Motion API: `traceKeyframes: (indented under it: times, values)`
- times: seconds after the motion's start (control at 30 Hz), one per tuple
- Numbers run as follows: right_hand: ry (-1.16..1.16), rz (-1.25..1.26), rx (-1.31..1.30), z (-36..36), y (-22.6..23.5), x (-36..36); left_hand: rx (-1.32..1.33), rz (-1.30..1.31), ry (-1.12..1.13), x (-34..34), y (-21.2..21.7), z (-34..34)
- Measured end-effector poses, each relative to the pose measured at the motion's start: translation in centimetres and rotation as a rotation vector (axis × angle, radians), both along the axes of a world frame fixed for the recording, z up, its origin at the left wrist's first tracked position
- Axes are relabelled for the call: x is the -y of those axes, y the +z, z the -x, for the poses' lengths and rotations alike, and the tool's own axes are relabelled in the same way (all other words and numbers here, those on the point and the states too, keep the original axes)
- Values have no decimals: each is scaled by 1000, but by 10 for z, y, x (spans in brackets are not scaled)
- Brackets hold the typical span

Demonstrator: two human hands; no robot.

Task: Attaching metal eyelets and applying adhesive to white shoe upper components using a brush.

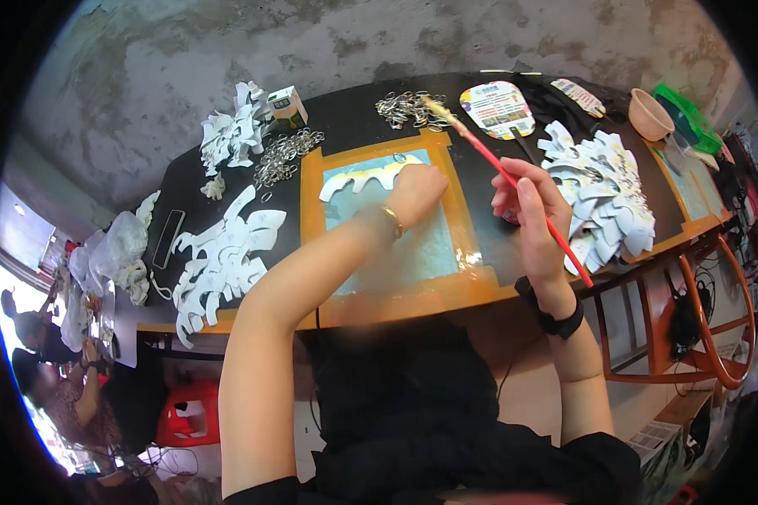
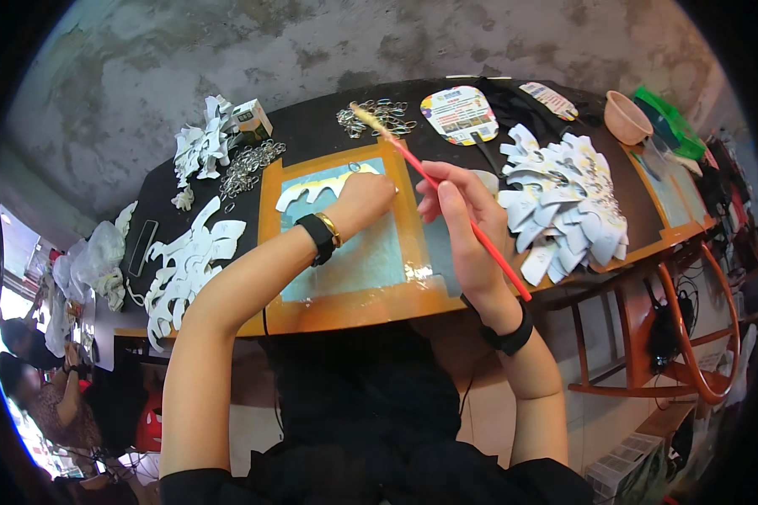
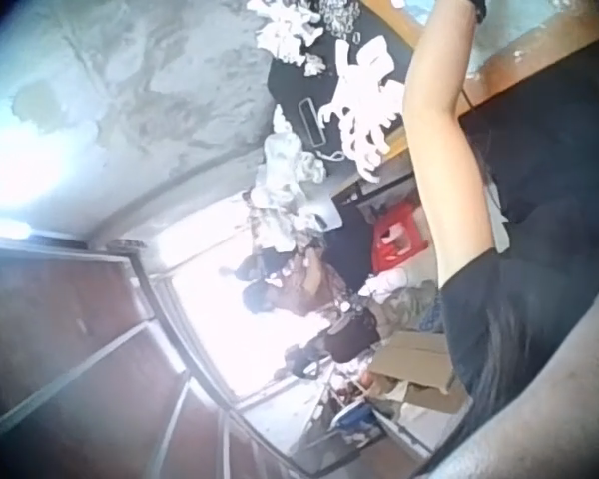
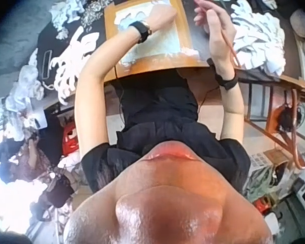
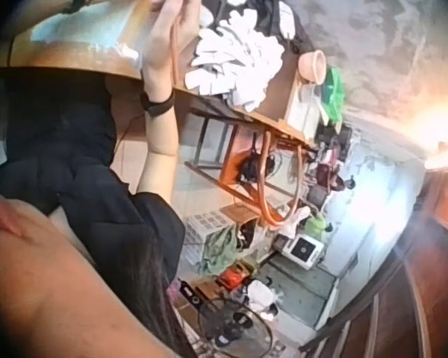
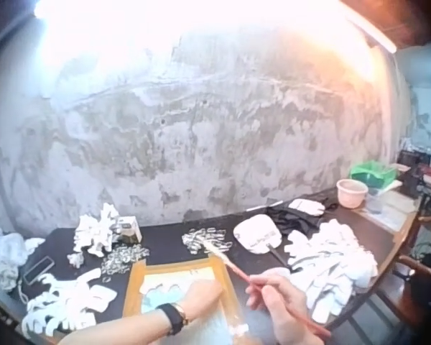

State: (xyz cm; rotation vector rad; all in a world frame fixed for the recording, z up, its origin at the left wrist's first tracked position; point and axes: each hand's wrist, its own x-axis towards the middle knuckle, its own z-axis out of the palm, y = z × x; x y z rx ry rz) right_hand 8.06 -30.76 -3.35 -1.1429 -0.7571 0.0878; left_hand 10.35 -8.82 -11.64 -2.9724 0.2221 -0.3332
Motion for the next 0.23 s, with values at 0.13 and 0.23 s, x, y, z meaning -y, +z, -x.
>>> traceKeyframes:
  times: [0.13, 0.23]
  values:
    - [-6, -59, -44, 20, -4, 46, 41, -92, -31, 1, -5, -4]
    - [-14, -123, -94, 28, -7, 83, 31, -102, -137, 9, 8, 8]
